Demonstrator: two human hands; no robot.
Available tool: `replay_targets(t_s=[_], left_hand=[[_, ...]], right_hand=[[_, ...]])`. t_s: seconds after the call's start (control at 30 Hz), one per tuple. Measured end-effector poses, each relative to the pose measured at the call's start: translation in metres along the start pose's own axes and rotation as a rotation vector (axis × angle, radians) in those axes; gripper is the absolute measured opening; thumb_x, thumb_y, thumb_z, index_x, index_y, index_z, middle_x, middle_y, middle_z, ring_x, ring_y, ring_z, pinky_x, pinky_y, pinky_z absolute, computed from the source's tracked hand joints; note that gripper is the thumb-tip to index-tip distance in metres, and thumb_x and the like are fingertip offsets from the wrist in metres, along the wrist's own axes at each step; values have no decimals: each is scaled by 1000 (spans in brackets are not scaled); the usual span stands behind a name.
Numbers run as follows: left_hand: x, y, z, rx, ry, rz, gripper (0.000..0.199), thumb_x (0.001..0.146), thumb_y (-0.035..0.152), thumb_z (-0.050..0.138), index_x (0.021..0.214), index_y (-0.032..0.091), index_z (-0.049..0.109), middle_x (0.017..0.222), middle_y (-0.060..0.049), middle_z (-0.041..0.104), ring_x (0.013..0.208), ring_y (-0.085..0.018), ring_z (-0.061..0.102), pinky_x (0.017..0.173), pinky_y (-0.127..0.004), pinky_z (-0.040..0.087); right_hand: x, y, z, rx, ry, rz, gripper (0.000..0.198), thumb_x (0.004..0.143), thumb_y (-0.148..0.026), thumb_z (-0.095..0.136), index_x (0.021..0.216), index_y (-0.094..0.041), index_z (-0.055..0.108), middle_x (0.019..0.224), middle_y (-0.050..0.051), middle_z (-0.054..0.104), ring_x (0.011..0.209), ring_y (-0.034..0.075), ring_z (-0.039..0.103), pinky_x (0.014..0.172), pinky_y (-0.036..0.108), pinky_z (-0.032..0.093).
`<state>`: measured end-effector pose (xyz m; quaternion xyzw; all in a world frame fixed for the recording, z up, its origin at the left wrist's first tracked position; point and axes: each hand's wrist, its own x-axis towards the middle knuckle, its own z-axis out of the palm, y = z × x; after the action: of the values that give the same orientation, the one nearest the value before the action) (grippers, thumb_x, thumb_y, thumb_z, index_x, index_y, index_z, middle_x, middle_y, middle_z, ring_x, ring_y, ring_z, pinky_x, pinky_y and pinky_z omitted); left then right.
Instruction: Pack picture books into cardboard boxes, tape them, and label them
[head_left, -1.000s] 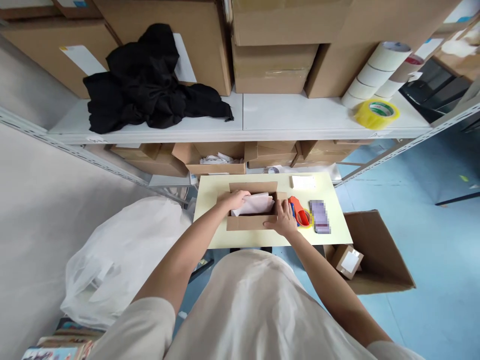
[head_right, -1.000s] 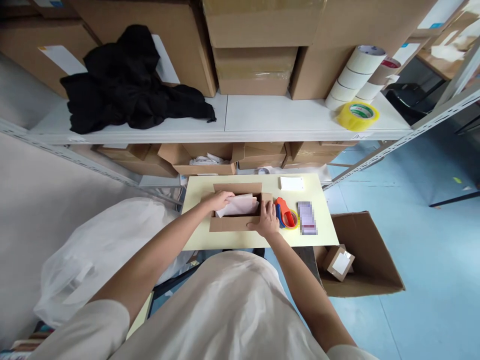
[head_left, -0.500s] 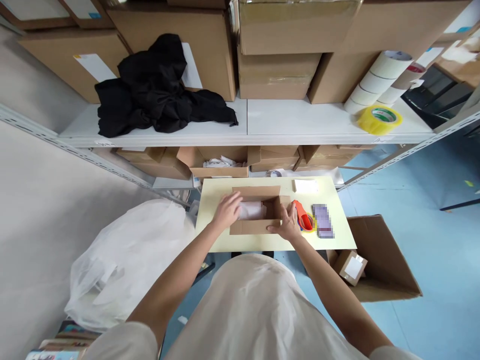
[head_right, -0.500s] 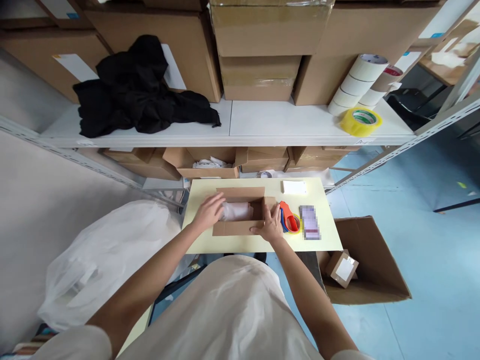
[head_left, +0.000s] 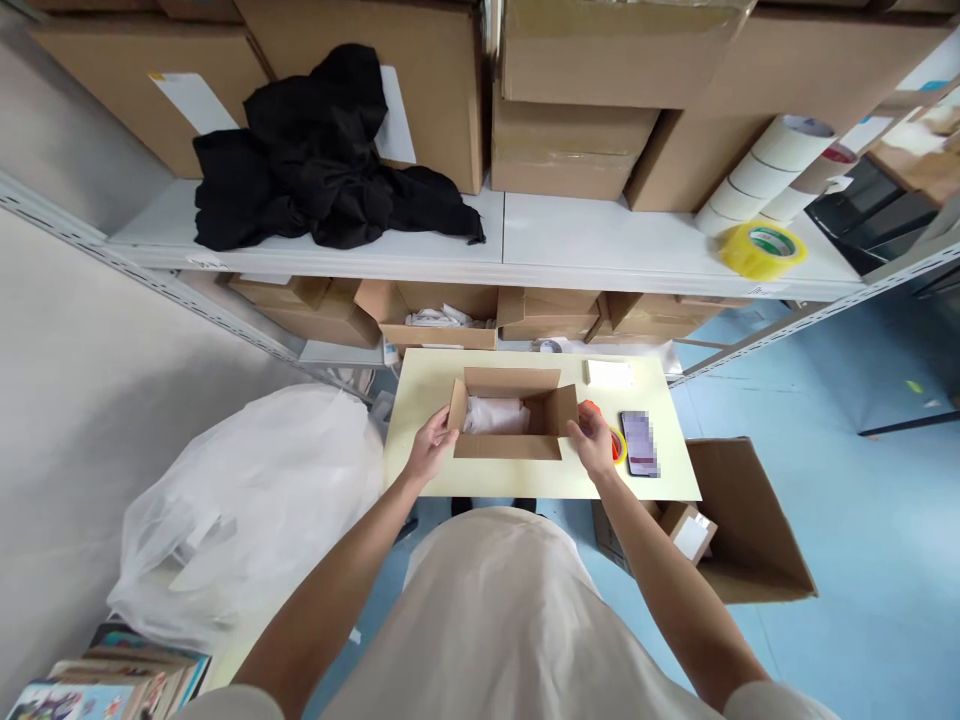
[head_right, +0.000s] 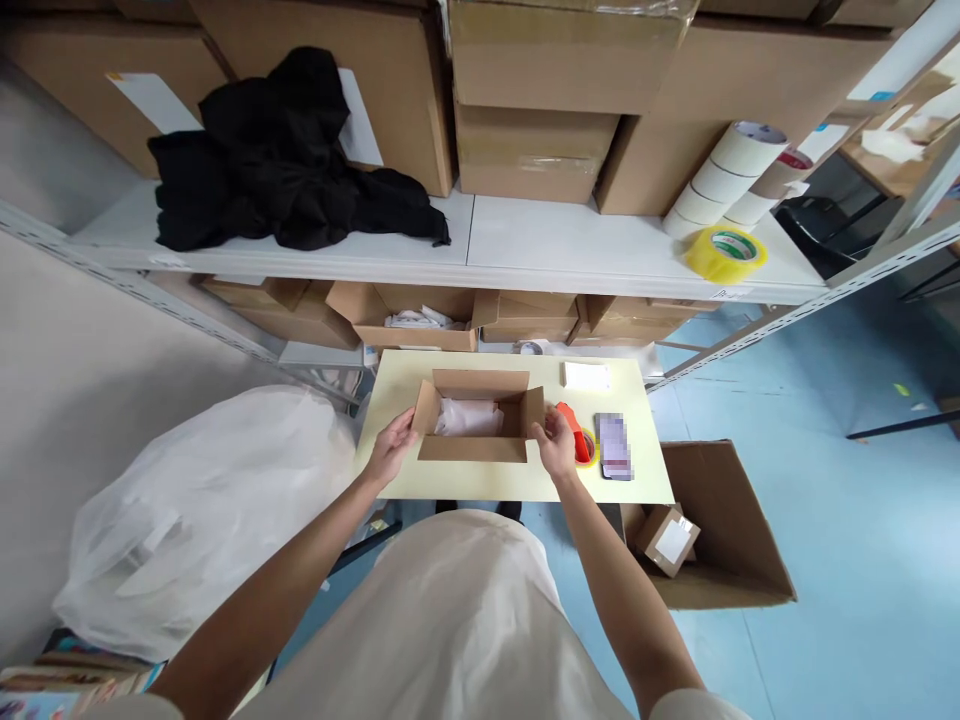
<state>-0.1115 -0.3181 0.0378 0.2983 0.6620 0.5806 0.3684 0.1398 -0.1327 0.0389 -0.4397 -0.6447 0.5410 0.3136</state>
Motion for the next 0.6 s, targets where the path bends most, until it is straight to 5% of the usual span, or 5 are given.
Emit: replay_targets(t_s=[0.1, 0.3, 0.5, 0.6], left_hand=[[2, 5, -7, 172, -123, 64, 78, 75, 62, 55, 136, 14, 43, 139, -16, 45, 127, -32, 42, 101, -44, 40], [15, 14, -9, 684, -461, 271, 84, 70, 75, 47, 128, 13, 54, 134, -17, 47, 127, -33, 41, 106, -46, 31], [31, 20, -24, 1040, -792, 379, 105, 54, 76, 62, 137, 16, 42, 147, -17, 32, 136, -35, 26, 109, -46, 23], [36, 23, -30, 1156, -831, 404, 103, 55, 65, 69, 140, 21, 34, 150, -13, 28, 138, -32, 23, 109, -44, 23]], right_hand=[[1, -3, -4, -40, -161, -42, 55, 82, -51, 53, 129, -23, 49, 120, 11, 58, 111, 26, 56, 92, 44, 49], [6, -1, -11, -517, -492, -336, 45, 89, -31, 41, 132, -24, 48, 137, 11, 44, 127, 26, 41, 104, 46, 37], [28, 2, -18, -939, -795, -442, 78, 70, -4, 43, 144, -26, 29, 152, 5, 23, 137, 24, 26, 109, 45, 29], [36, -1, -22, -1068, -886, -482, 88, 68, -4, 50, 147, -27, 18, 155, 4, 13, 138, 25, 23, 108, 46, 29]])
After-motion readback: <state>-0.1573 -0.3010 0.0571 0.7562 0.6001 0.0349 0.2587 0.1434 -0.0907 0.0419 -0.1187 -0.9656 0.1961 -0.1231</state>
